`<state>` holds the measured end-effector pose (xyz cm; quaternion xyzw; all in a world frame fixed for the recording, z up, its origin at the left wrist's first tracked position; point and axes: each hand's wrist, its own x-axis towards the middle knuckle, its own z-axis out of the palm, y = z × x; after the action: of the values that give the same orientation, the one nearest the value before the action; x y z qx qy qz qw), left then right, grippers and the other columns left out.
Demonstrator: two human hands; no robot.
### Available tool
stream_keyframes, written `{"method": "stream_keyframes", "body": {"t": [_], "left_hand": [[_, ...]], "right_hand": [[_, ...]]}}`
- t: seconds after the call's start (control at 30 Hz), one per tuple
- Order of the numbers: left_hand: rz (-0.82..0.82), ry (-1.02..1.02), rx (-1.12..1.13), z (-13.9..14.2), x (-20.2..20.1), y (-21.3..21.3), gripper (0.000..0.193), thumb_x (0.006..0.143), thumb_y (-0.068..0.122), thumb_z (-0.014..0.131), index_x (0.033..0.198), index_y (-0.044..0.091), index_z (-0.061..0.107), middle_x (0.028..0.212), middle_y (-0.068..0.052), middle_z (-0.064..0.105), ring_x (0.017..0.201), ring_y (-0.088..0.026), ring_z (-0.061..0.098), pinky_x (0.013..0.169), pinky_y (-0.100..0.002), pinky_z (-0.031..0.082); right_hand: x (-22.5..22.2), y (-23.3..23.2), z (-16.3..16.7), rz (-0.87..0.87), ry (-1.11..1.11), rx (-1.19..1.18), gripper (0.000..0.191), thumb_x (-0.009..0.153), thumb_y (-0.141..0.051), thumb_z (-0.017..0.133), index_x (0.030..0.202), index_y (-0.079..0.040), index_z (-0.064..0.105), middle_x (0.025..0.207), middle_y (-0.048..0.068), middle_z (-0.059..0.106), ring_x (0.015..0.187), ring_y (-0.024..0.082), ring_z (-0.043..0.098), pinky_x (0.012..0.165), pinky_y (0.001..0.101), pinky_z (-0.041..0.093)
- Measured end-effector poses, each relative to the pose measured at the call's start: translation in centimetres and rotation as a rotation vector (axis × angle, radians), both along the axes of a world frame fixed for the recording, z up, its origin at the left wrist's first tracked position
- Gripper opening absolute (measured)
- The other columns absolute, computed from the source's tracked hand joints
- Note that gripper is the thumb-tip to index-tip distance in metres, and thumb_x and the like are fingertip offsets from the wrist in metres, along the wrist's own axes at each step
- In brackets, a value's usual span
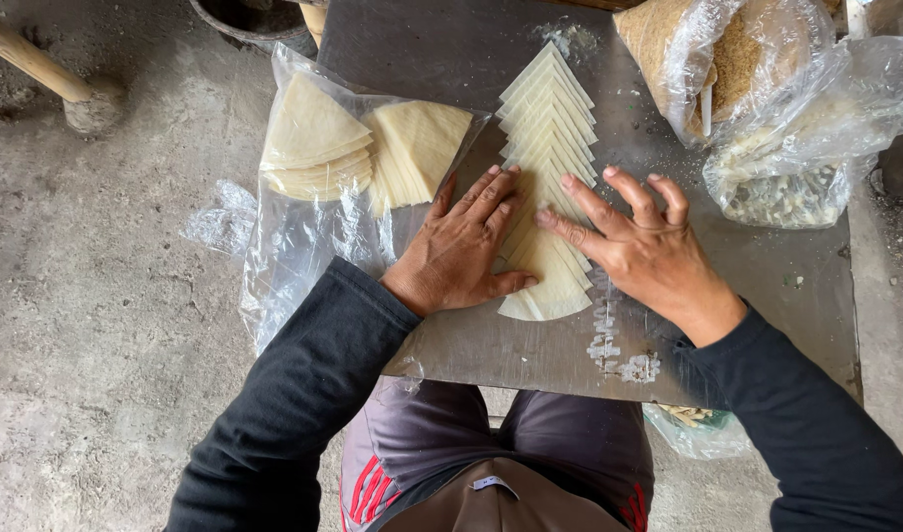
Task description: The person folds thin triangular wrappers into cones, scoops a granular filling into each, and seals them into small parcels. The person repeats this process for multiple units, stacking the finished parcels on the table.
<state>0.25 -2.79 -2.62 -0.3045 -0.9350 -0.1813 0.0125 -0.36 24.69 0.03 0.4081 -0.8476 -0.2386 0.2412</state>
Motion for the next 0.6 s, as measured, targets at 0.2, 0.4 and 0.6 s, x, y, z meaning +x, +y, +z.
{"method": "stream_keyframes", "body": {"t": [0.2, 0.4, 0.6], "left_hand": [[-0.012, -0.079, -0.039, 0.5, -0.2, 0.0, 0.104, 0.087, 0.079, 0.049, 0.153, 0.000, 0.032, 0.164, -0.013, 0.021, 0.154, -0.026, 0.010, 0.123, -0.059, 0.006], [-0.019, -0.069, -0.085, 0.7, -0.4, 0.2, 0.102, 0.087, 0.078, 0.044, 0.153, 0.000, 0.031, 0.165, -0.012, 0.018, 0.154, -0.024, 0.008, 0.123, -0.058, 0.004], [-0.024, -0.074, -0.105, 0.7, -0.7, 0.3, 0.101, 0.086, 0.077, 0.045, 0.152, 0.001, 0.033, 0.166, -0.011, 0.015, 0.154, -0.024, 0.008, 0.123, -0.060, 0.005]], "right_hand": [[-1.6, -0.5, 0.4, -0.045, 0.016, 0.016, 0.068, 0.101, -0.003, 0.061, 0.149, -0.051, 0.058, 0.164, -0.010, 0.043, 0.147, 0.024, 0.027, 0.120, 0.0463, 0.019], [-3.8, -0.9, 0.5, -0.105, -0.315, -0.198, 0.064, 0.097, 0.003, 0.054, 0.137, -0.045, 0.067, 0.161, -0.002, 0.049, 0.143, 0.030, 0.035, 0.117, 0.0498, 0.020], [-5.4, -0.6, 0.5, -0.079, -0.395, -0.312, 0.059, 0.102, 0.002, 0.051, 0.139, -0.040, 0.069, 0.161, 0.002, 0.049, 0.144, 0.032, 0.036, 0.117, 0.0472, 0.020]]}}
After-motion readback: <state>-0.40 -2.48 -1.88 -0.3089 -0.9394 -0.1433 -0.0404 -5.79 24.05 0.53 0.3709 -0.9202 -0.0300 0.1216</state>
